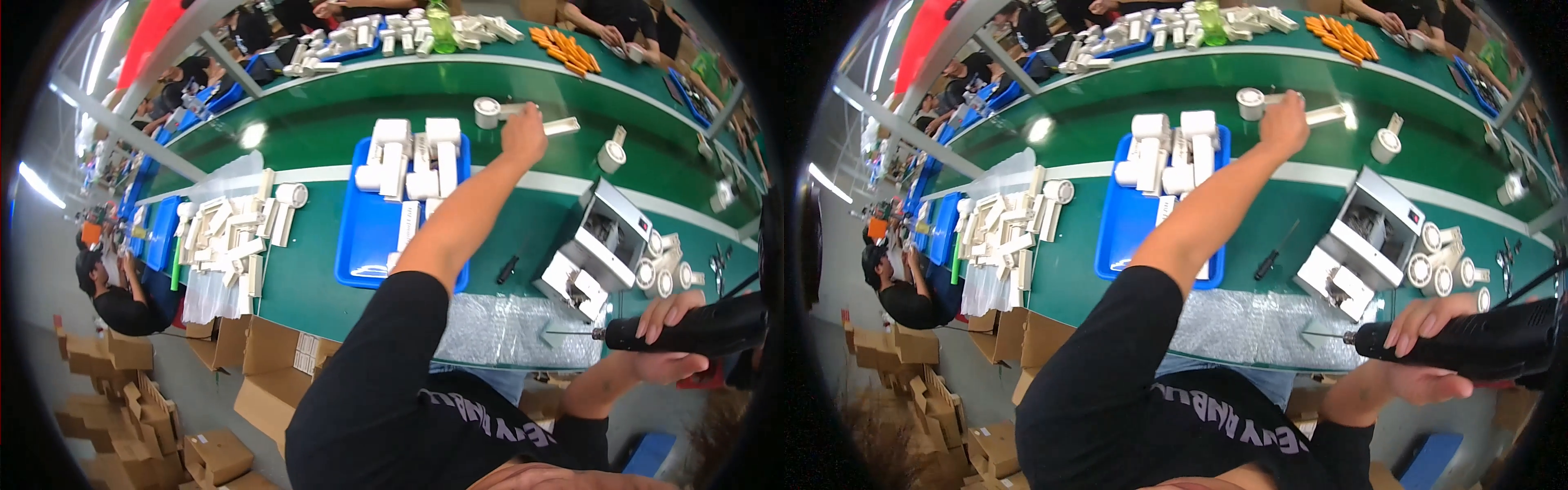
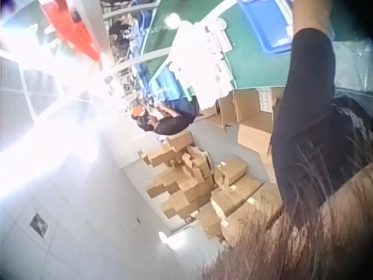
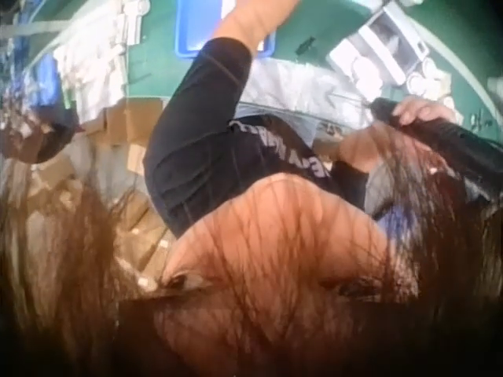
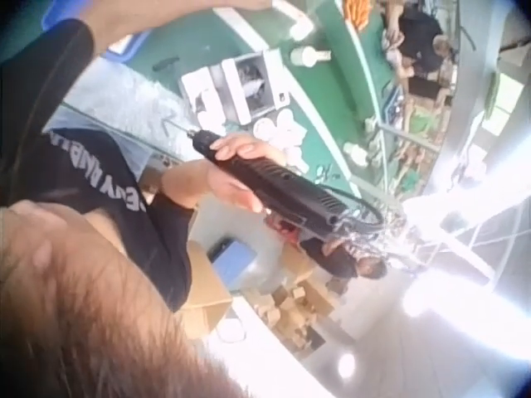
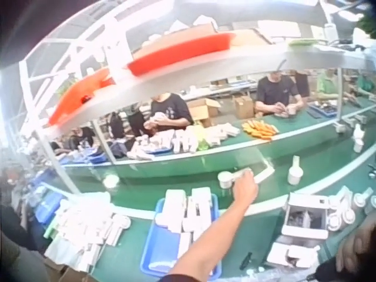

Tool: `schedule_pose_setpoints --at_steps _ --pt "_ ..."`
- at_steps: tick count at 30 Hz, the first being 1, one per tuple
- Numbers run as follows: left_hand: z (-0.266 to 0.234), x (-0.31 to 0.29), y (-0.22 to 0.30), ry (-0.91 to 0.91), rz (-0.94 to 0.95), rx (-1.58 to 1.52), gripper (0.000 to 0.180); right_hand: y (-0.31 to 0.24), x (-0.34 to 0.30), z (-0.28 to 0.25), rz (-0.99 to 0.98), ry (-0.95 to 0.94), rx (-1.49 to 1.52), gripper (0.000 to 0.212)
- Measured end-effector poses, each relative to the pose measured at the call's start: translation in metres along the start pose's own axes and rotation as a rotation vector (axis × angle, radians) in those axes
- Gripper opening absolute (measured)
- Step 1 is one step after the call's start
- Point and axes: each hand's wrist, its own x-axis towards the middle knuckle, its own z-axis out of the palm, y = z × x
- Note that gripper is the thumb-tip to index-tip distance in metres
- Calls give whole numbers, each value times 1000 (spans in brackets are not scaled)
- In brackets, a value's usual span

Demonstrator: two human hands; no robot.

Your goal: Use an electric screwdriver to assemble plastic components on an electronics production line.

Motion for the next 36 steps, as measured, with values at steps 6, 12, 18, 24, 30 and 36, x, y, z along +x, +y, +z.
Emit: schedule_pose_setpoints --at_steps 6,12,18,24,30,36 --pt "3 28 -52 -51 121 100 25 17 1 -13 59 -25 -102 88" --pt "-199 34 -62 -395 748 345 34 11 10 -13 9 35 -90 83" --pt "-216 -1 -97 -641 943 715 61 25 5 -4 57 -68 -85 79" --pt "-193 16 -96 -741 937 608 56 16 -5 2 89 45 -183 77" --pt "-236 -37 -55 -353 583 -37 52 7 -6 -10 97 -43 -82 74" --pt "-220 -184 -1 -577 -139 -571 38 -6 -10 -21 157 -91 -104 75"
